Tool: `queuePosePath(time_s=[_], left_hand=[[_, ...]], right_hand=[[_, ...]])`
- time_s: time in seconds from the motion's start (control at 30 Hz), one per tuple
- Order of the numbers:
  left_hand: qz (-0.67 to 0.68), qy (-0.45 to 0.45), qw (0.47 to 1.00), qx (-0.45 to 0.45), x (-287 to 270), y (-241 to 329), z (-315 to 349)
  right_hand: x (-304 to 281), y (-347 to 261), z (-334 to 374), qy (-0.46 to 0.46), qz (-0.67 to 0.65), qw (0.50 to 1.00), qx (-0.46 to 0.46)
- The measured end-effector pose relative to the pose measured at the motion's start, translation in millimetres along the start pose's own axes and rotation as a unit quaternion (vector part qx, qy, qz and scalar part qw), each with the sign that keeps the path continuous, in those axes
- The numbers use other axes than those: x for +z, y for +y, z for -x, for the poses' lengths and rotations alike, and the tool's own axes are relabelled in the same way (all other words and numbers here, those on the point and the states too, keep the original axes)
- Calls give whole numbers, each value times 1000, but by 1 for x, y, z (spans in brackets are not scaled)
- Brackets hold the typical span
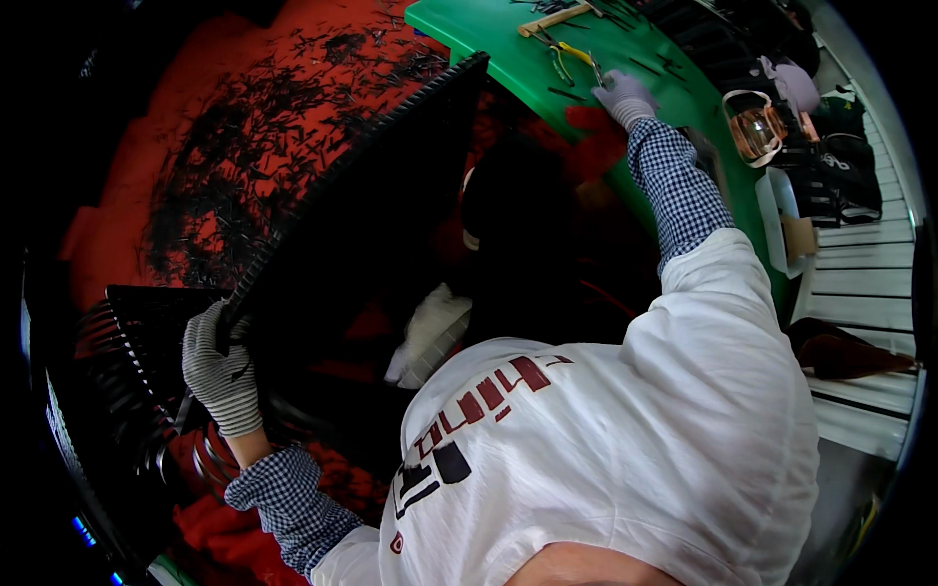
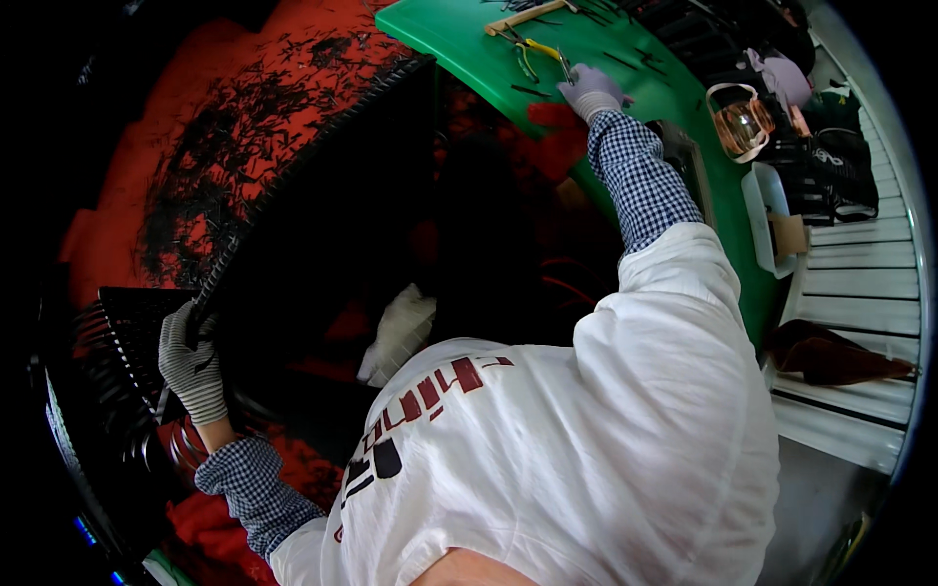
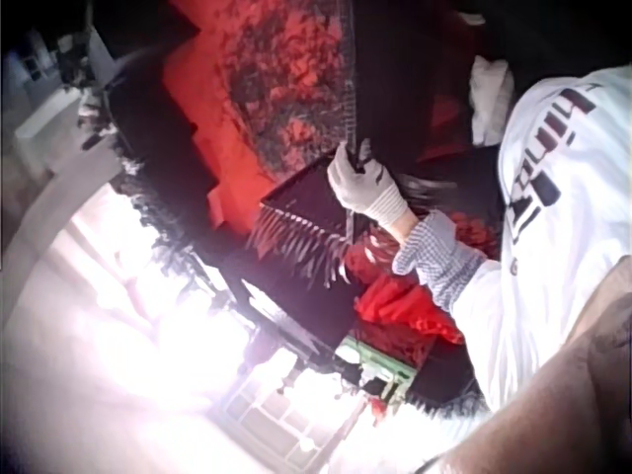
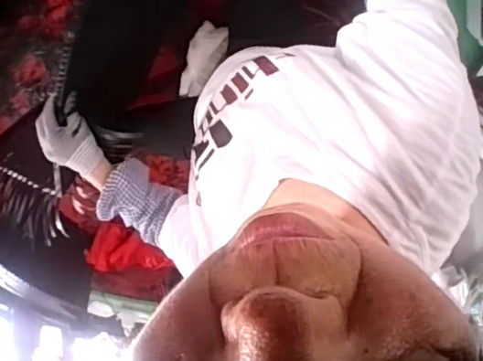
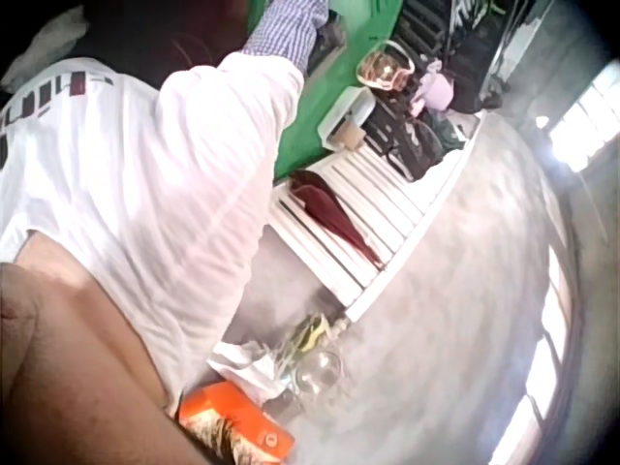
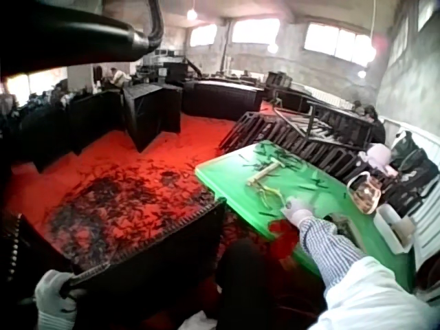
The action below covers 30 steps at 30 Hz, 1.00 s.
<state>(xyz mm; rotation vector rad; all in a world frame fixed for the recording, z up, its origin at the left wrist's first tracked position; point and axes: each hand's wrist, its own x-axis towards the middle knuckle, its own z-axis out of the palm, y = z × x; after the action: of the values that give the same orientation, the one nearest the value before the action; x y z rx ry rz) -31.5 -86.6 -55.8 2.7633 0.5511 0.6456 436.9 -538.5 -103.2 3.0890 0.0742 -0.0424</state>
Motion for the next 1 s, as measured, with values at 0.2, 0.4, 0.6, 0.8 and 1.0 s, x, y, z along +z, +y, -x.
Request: queuePosePath(time_s=[0.2, 0.4, 0.6, 0.8, 1.0], left_hand=[[-4, 14, 1000, 14, -21, 4, -15], [26, 26, 999, -3, -19, -6, -19], [-2, 32, 999, 8, -30, -14, 17], [28, 47, 998, 23, -21, -6, 3], [29, 29, 999, -6, -21, -6, 1]], right_hand=[[-3, -6, -13, 45, -112, 990, -76], [63, 30, -51, 70, -100, 988, -92], [63, 4, -59, 112, -183, 975, -52], [26, -9, -96, 232, -386, 875, -174], [-39, -138, -1, 42, -564, 780, -268]])
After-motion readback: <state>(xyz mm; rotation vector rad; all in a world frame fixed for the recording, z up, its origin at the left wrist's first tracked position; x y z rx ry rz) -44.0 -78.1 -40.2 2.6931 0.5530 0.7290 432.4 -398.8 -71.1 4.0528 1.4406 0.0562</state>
